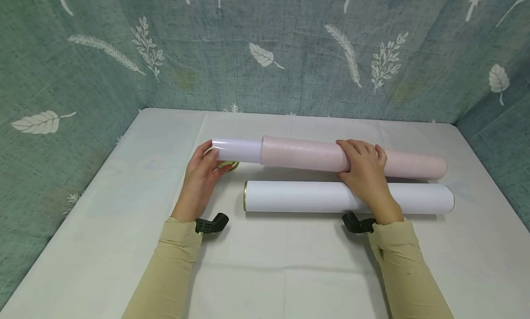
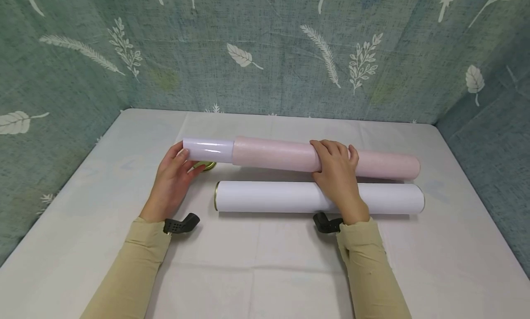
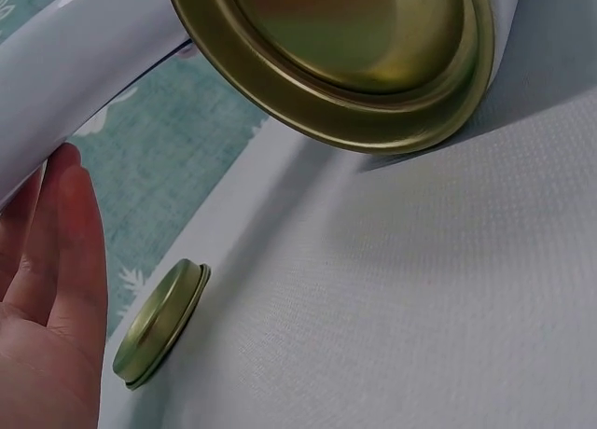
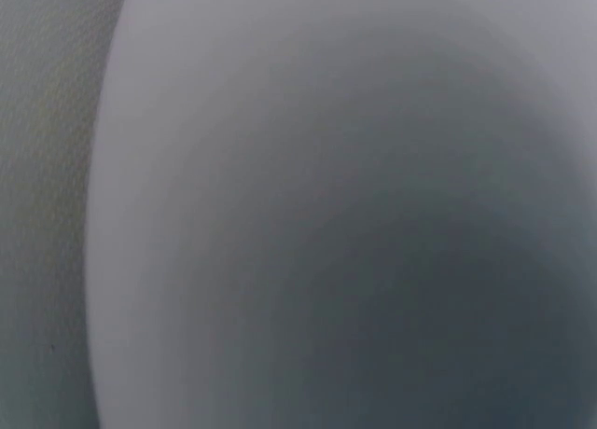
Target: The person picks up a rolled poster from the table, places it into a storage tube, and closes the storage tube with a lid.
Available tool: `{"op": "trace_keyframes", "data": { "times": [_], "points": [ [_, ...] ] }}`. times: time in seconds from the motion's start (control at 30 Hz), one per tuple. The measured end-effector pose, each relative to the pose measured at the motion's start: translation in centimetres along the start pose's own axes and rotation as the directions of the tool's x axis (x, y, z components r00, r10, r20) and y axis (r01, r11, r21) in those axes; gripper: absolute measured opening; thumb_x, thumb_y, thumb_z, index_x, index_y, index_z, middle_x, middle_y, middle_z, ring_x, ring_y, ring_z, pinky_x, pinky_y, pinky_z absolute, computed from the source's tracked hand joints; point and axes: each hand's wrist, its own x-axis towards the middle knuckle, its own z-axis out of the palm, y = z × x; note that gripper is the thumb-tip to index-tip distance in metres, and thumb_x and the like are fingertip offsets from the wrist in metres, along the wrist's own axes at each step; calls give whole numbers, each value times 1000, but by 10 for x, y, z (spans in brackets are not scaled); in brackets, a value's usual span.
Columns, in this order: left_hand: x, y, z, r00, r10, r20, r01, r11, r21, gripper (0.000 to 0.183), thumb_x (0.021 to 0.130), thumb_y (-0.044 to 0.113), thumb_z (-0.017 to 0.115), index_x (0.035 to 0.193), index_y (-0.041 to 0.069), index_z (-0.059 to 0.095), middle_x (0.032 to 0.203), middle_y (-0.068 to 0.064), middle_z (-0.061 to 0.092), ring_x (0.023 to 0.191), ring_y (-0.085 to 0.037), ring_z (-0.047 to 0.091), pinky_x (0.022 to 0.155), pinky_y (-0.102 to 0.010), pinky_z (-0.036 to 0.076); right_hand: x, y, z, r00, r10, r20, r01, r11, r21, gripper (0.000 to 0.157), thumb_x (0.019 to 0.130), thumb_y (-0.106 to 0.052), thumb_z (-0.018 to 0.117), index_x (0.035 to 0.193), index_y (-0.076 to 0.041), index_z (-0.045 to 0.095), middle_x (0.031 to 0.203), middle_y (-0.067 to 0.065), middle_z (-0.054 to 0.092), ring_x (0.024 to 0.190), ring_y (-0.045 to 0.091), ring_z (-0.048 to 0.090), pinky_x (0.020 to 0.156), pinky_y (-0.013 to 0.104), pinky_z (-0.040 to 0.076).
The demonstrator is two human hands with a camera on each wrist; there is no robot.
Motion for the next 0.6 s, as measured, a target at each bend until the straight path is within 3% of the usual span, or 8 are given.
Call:
{"op": "trace_keyframes", "data": {
  "times": [0.17, 0.6],
  "points": [
    [1, -1, 1, 1000, 3, 21, -3, 1000, -5, 41, 92, 17, 50, 130, 10, 35, 123, -14, 40, 107, -28, 48, 96, -53, 29, 0, 1, 0, 1000, -3, 1, 3, 1000, -2, 69, 63, -9, 79, 125, -15, 49, 123, 9, 47, 115, 31, 35, 97, 53, 7],
    [2, -3, 0, 1000, 4, 29, -4, 1000, -3, 40, 91, 15, 51, 128, 9, 36, 121, -14, 40, 103, -28, 50, 95, -52, 30, 2, 1, 2, 1000, 2, 13, -2, 1000, -5, 70, 63, -9, 79, 126, -16, 48, 124, 9, 47, 116, 31, 34, 97, 53, 6]
  ]
}}
